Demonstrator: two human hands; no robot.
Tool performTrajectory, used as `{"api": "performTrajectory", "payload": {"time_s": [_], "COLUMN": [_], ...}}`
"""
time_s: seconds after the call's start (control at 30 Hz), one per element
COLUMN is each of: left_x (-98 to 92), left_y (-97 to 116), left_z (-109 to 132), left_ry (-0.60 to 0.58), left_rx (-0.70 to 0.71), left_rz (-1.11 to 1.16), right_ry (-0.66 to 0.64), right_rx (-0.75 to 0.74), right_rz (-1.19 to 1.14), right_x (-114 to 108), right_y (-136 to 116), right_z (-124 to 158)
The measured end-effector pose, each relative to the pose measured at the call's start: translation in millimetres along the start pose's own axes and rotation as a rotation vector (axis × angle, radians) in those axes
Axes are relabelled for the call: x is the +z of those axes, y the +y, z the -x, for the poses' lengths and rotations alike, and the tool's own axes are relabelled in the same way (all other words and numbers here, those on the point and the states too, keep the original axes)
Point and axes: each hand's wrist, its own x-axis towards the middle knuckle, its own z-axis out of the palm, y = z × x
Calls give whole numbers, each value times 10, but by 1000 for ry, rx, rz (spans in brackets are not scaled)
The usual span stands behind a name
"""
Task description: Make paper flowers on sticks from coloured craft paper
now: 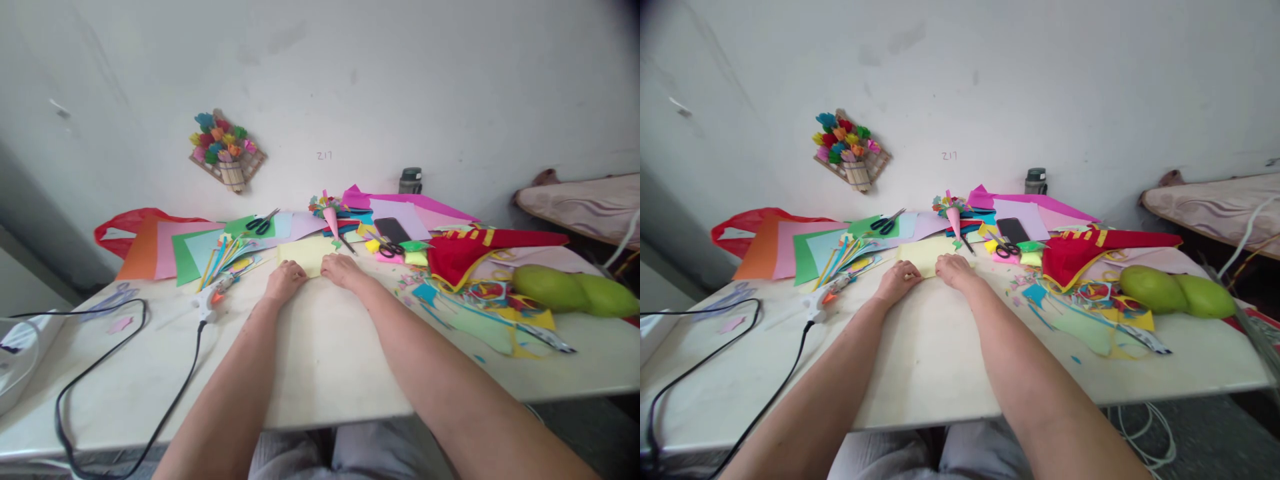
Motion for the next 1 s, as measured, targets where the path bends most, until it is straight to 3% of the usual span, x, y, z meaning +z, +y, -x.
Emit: {"api": "performTrajectory", "payload": {"time_s": [0.43, 1.0], "left_x": [8, 44], "left_y": [-6, -29], "left_z": [-35, -30], "left_ry": [-17, 13], "left_rx": [-7, -36], "left_rz": [39, 155], "right_ry": [84, 73], "right_rx": [97, 135], "right_rz": [-201, -378], "right_x": [152, 117], "right_y": [42, 51], "right_z": [-65, -62]}}
